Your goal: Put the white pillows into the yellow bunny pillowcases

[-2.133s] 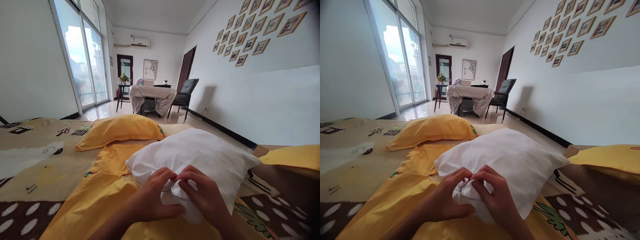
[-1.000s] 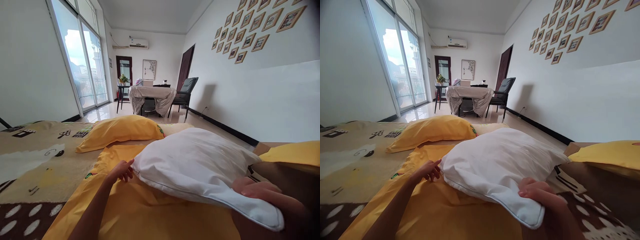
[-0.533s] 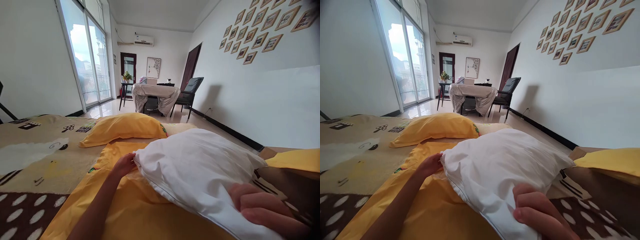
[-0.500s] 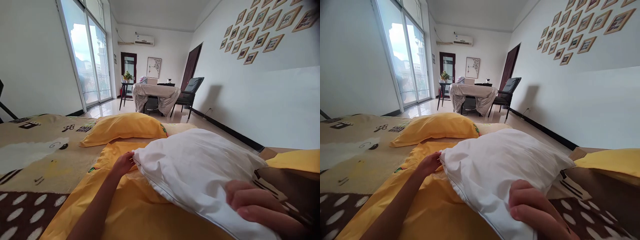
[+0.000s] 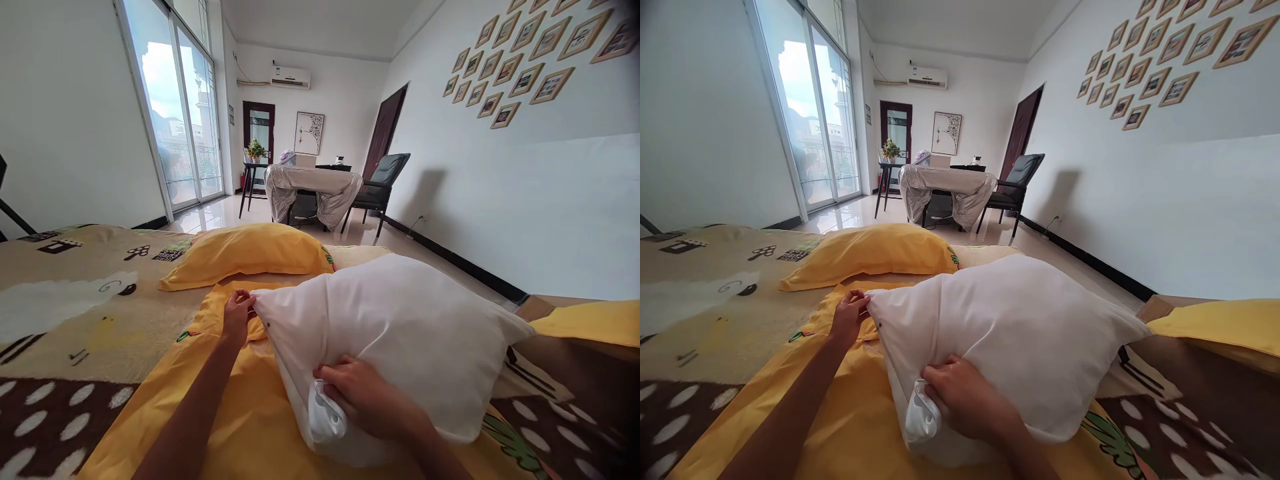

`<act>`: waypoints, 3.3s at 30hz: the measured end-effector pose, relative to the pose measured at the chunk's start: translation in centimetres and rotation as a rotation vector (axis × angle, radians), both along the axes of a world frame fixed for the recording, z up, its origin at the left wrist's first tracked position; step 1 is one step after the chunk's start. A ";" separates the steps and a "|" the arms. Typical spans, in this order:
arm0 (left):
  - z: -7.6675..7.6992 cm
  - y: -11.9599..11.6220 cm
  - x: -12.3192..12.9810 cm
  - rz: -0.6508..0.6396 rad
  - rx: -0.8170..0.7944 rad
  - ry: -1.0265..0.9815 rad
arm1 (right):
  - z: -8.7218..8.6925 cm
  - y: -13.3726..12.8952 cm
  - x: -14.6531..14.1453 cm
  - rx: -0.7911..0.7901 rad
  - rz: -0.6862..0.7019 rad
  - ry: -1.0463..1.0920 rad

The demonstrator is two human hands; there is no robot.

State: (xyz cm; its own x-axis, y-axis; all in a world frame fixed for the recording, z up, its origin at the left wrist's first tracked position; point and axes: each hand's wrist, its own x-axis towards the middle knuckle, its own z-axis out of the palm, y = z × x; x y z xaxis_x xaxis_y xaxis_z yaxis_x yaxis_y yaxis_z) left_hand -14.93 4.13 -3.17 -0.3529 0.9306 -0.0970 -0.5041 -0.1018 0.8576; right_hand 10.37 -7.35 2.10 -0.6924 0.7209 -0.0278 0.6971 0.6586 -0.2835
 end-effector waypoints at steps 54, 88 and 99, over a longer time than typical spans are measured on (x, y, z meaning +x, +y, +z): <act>5.6 -8.0 7.6 -0.352 0.363 0.806 | 5.6 -3.5 7.1 0.238 -0.786 0.707; 5.8 -13.1 11.3 -0.474 0.529 0.888 | 1.7 -1.3 1.9 0.229 -0.353 0.887; 6.1 -13.1 11.3 -0.507 0.521 0.939 | 2.3 -1.1 2.2 0.221 -0.266 0.825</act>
